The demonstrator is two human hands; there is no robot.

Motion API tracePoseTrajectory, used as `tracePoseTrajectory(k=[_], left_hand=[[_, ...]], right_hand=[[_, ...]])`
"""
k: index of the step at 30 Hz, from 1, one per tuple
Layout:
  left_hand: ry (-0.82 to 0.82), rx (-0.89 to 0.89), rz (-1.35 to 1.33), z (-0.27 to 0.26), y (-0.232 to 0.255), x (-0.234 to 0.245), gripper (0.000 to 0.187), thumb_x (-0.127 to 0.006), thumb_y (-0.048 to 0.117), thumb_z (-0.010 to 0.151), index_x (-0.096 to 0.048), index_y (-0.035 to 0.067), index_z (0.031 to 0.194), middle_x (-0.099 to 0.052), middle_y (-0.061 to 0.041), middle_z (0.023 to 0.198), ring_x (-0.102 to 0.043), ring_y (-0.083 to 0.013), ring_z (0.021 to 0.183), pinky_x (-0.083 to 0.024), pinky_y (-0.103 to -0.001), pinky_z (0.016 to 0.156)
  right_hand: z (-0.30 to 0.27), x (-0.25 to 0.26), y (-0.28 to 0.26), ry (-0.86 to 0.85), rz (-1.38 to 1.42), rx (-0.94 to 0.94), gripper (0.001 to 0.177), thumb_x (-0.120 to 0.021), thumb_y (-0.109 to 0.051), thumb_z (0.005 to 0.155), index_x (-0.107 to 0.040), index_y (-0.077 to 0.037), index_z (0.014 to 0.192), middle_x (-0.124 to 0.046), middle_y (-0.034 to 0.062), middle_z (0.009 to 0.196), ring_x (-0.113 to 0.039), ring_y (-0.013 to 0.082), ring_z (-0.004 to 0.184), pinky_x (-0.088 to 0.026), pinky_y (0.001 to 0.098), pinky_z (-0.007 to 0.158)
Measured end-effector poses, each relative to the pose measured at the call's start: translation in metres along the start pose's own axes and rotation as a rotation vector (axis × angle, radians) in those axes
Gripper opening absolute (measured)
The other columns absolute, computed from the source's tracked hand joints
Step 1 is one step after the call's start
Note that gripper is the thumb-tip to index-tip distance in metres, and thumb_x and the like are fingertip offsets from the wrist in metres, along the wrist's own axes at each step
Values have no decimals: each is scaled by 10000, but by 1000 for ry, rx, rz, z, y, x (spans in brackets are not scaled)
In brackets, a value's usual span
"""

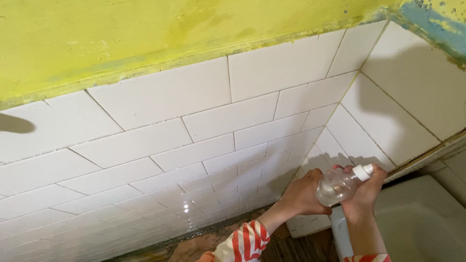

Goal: Spraying a cleaning solution onto the tiled walls of a bathroom.

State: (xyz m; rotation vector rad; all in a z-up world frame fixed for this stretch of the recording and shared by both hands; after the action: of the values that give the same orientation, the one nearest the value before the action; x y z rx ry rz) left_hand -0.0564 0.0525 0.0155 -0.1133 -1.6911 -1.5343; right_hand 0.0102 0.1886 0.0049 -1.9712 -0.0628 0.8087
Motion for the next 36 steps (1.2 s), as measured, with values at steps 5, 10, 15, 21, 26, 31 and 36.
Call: tracePoseTrajectory(k=[5,10,15,21,26,31,36], left_hand=[[-59,24,32,-1,-2,-18,919,-860,389,556,-490,-10,1297,-612,-196,1245,-672,-381,1087,-558,-455,883],[-88,0,10,-6,1,-24,921,-852,392,569,-481,-2,1314,-613,-202,1249,-671,-382,1091,-553,-446,914],[-58,-45,-2,-11,-1,-28,896,-843,414,584,-497,-14,1292,-625,-207,1202,-675,-384,1075,-558,-457,903],[-74,-1,-25,-16,-8,-31,936,-831,402,565,-483,-33,1317,-616,-208,1185,-683,-384,1020,-563,-447,869],[77,-15,-88,-27,-11,-18,877,-873,408,601,-525,-19,1284,-613,-215,1225,-662,-403,1067,-545,-467,897],[213,16,-41,-45,-12,10,858,-927,335,568,-536,5,1256,-621,-200,1204,-635,-393,1106,-528,-474,908],[150,124,-22,-65,-19,22,875,-897,339,600,-483,9,1296,-617,-179,1203,-662,-375,1066,-541,-470,895]], right_hand=[[-23,3,-10,73,-1,13,436,-374,-548,983,-470,-129,1059,-481,52,851,-614,329,971,-537,576,869],[-5,34,1,55,53,54,444,-394,-536,1019,-470,-99,1035,-500,51,840,-636,342,977,-552,567,886],[-16,36,1,109,-14,-4,534,-364,-592,1028,-500,-77,988,-527,34,830,-668,300,995,-526,544,869],[-11,38,11,96,1,-37,571,-363,-604,1045,-456,-44,1106,-543,45,841,-673,330,985,-552,559,898],[-9,24,7,18,-244,131,468,-267,-484,1047,-428,-79,1216,-571,87,942,-649,296,1012,-544,498,931],[-60,-24,-36,-11,-738,535,376,-358,-233,1080,-452,-6,1366,-553,89,1200,-574,247,1093,-481,409,957],[-57,-22,-28,28,-691,437,283,-528,-200,1068,-648,20,1201,-650,97,1076,-613,166,963,-521,328,883]])
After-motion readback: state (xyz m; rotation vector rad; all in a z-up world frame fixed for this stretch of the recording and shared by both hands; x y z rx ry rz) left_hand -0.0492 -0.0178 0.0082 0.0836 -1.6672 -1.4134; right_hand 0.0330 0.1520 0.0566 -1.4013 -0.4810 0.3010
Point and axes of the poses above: each hand's wrist, its own z-axis towards the middle knuckle, its own x-axis out of the back of the hand, y = z × x, the point moved 8 cm from there along z, towards the middle knuckle
